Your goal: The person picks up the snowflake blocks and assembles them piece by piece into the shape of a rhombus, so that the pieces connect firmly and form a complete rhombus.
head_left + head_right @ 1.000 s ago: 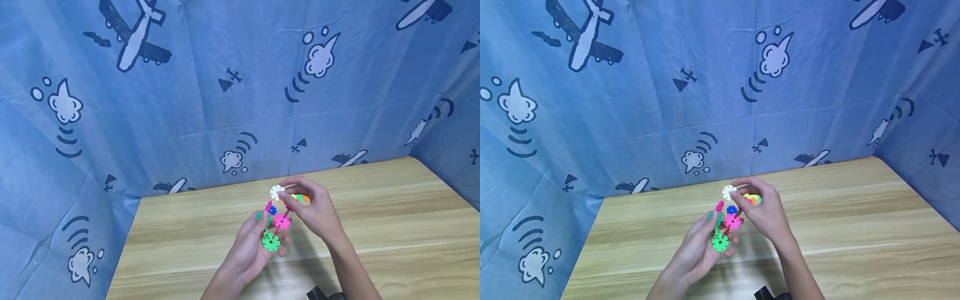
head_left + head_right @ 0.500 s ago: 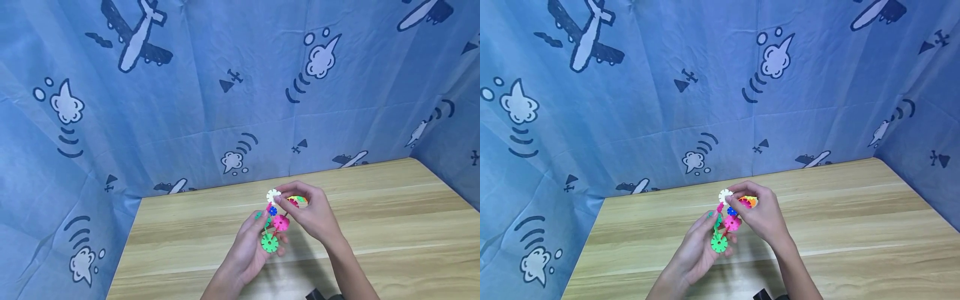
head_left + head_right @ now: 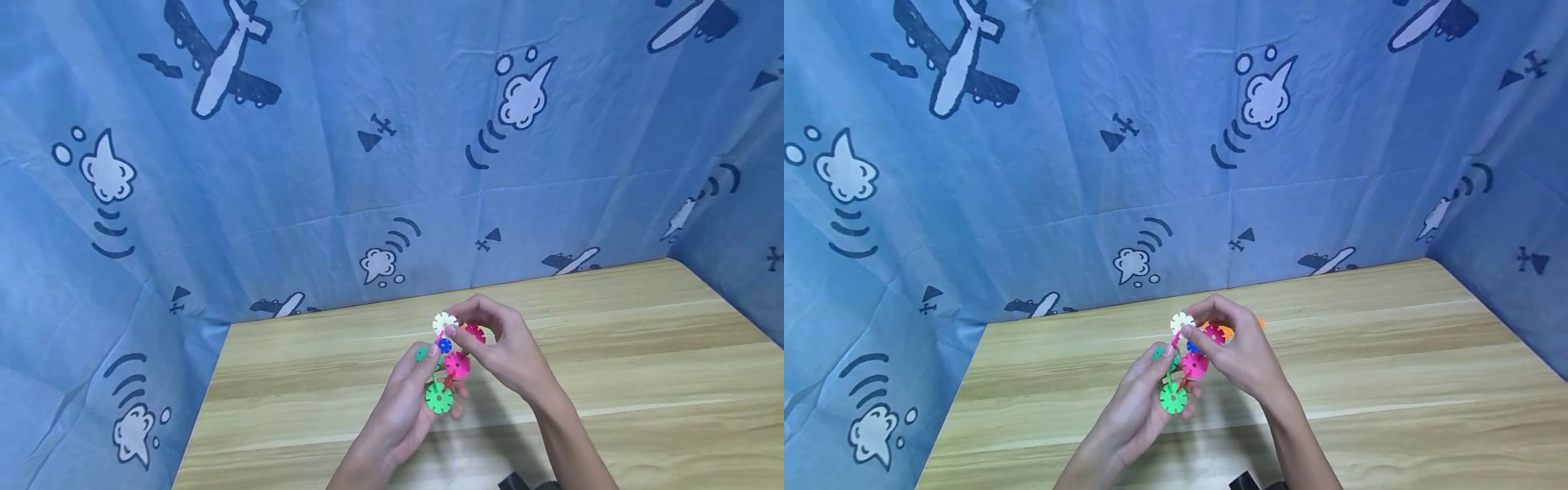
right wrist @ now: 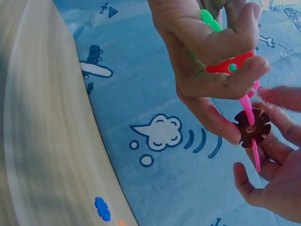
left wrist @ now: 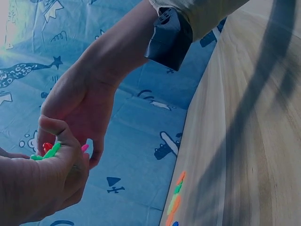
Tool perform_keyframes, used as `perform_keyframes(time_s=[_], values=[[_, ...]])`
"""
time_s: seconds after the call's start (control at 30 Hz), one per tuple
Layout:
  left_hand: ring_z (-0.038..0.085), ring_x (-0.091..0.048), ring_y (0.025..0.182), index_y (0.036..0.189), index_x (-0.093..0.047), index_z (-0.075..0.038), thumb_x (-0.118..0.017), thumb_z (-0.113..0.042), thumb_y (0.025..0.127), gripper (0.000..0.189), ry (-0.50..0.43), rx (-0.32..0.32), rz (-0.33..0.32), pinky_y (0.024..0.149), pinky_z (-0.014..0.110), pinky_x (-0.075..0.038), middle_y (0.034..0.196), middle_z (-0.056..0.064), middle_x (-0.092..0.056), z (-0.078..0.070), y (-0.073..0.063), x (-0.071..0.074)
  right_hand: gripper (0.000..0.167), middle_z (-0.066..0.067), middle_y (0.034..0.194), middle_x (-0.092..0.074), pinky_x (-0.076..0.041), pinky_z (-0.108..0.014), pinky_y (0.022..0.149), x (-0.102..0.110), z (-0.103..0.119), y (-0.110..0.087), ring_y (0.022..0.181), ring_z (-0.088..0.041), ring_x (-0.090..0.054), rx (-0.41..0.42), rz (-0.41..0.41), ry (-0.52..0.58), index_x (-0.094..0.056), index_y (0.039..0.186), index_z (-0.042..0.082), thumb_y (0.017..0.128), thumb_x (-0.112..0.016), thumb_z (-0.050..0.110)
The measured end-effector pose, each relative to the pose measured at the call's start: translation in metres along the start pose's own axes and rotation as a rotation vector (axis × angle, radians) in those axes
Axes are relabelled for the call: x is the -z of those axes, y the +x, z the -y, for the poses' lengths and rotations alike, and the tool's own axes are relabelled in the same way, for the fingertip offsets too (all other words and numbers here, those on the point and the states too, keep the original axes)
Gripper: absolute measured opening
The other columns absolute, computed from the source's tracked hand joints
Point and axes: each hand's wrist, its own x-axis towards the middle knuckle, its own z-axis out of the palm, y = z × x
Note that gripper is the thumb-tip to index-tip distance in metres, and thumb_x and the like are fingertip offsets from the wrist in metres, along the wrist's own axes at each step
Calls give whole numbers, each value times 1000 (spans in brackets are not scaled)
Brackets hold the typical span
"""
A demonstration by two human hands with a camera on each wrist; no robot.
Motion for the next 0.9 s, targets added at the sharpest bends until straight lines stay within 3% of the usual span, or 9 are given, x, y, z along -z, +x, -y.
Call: perform_keyframes(time_s=[0.07, 0.23, 0.43, 0.67, 0.9], values=[[12, -65, 83, 124, -48, -8, -43, -28, 117, 21, 5, -6, 10, 63, 20, -53, 112, 3, -64, 0, -1, 0, 31, -1, 115, -77, -57, -25, 96, 1, -1, -1, 107, -14, -72, 12, 50, 22, -71, 123, 15, 94, -83, 13], [12, -65, 83, 127, -46, -9, -36, -28, 118, 23, -8, -11, 42, 65, 21, -53, 114, 2, -64, 1, -1, 0, 48, -4, 113, -76, -59, -26, 81, 3, -3, -1, 91, -13, -73, 60, 138, 57, -66, 136, 17, 92, -83, 5], [14, -64, 80, 120, -42, -8, -33, -23, 118, 18, -8, -34, 27, 65, 21, -54, 118, 7, -66, 5, 1, -1, 46, -10, 118, -74, -61, -24, 72, 1, -1, -1, 82, -11, -71, 73, 84, 39, -70, 130, 9, 89, -77, -12], [13, -63, 76, 110, -42, -11, -33, -22, 118, 17, 63, -47, 18, 64, 21, -52, 113, 8, -65, 5, 2, -2, 47, -9, 99, -74, -51, -23, 53, -2, 8, -4, 62, -12, -57, 73, 48, -12, -73, 127, 10, 86, -79, -14], [13, -61, 73, 110, -44, -11, -29, -21, 118, 19, 104, -16, 17, 63, 21, -50, 107, 8, -66, 1, 1, -2, 45, -14, 106, -77, -57, -24, 58, -1, 12, -7, 66, -11, -64, 61, 31, 37, -74, 125, 6, 85, -79, -14]])
